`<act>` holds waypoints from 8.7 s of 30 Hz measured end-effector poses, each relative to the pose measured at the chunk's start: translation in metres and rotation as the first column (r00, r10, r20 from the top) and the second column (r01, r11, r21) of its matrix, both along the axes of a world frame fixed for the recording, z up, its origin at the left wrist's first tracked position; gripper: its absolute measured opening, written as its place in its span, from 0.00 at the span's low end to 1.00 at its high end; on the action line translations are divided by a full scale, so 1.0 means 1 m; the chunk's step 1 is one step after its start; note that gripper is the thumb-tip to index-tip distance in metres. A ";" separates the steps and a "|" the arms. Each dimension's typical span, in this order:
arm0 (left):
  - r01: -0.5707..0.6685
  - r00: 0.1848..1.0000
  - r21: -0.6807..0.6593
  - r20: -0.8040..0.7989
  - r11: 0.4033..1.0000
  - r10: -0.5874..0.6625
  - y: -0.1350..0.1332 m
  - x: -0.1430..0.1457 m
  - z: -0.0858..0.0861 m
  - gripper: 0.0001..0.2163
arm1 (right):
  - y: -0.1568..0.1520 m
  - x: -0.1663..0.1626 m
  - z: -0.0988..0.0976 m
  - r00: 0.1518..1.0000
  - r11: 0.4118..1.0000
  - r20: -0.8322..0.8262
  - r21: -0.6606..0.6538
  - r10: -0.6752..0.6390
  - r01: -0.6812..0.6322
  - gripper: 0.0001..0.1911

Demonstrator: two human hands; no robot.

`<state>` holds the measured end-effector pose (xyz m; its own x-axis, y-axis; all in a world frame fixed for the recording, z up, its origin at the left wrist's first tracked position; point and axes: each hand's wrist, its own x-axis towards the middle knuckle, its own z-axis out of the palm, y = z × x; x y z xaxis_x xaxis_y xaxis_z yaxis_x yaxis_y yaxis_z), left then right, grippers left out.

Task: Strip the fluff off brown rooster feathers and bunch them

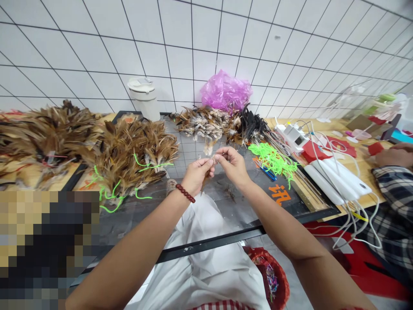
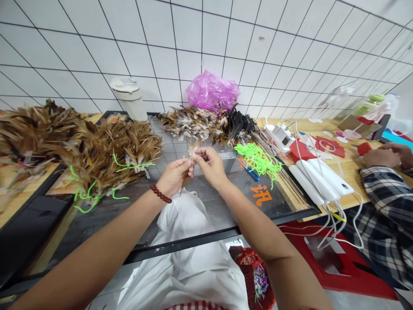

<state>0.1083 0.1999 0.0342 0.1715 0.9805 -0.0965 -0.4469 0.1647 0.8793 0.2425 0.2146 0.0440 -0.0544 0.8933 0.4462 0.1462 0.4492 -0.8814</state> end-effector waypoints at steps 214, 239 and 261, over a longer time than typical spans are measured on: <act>0.025 0.995 -0.049 0.098 0.998 -0.020 0.005 -0.004 0.007 0.12 | 0.002 -0.016 -0.005 0.873 0.717 -0.487 -0.595 0.039 -0.364 0.27; -0.106 0.982 0.042 -0.150 0.993 0.111 0.000 0.001 0.000 0.18 | 0.003 -0.007 -0.005 0.975 0.965 -0.190 -0.211 0.116 -0.156 0.13; 0.025 0.999 0.009 -0.036 1.000 -0.024 0.004 -0.007 -0.002 0.12 | 0.003 0.010 -0.006 0.886 0.946 0.420 0.154 0.198 -0.285 0.22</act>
